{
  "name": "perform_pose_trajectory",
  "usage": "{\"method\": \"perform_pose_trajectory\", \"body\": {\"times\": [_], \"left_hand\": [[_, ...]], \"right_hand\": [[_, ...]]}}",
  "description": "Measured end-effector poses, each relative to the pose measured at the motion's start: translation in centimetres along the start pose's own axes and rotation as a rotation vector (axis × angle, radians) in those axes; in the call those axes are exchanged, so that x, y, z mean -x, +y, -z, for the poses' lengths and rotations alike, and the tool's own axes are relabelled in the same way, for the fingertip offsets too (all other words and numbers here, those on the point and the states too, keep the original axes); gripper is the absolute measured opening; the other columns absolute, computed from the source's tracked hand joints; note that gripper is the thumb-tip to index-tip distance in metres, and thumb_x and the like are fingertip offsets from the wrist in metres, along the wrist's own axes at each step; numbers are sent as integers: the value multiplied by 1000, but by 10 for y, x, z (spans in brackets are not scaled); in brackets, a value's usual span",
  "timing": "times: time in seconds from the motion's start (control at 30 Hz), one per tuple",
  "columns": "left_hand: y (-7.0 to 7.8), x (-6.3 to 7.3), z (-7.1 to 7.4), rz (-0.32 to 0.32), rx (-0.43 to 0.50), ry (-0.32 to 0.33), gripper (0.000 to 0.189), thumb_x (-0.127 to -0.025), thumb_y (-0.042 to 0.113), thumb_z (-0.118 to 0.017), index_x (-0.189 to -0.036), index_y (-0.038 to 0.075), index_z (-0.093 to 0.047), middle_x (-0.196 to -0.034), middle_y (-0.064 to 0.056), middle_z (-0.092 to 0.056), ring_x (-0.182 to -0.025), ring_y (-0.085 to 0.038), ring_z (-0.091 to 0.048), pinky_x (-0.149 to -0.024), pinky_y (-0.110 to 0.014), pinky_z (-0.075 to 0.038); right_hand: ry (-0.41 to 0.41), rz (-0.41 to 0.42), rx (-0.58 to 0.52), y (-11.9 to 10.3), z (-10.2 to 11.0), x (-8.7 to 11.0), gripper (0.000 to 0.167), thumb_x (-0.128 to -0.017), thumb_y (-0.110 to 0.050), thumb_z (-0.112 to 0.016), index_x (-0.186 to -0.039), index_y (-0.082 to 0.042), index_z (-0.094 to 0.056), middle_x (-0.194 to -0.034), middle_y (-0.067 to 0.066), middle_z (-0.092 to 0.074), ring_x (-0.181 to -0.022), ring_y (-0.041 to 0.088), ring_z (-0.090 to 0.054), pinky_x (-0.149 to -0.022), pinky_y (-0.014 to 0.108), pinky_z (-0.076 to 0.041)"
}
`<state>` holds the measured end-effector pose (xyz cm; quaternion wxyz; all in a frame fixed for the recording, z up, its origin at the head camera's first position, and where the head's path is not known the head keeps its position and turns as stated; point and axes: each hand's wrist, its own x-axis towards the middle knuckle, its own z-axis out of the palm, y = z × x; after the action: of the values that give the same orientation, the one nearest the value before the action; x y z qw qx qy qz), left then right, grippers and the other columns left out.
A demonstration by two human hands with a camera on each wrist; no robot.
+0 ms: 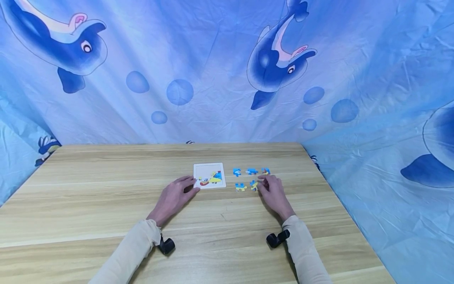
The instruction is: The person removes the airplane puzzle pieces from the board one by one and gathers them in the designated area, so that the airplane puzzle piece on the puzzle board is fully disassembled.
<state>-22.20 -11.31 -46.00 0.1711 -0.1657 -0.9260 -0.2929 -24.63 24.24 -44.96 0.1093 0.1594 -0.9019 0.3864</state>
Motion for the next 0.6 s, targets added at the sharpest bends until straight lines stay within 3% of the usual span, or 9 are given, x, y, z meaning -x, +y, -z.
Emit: {"method": "perform_pose_trajectory", "body": {"times": [0.6], "left_hand": [[0,0,-1,-7,-5,11,37,-96,28,-77,-123,3,-76,-130,-19,-69,-120,-37,-65,-92,-52,-57]], "right_hand": [[26,41,-33,-3,2,-8,27,-101,0,-62,-125,11,-63,-99,16,-60,-94,28,-57,-86,40,-49]]}}
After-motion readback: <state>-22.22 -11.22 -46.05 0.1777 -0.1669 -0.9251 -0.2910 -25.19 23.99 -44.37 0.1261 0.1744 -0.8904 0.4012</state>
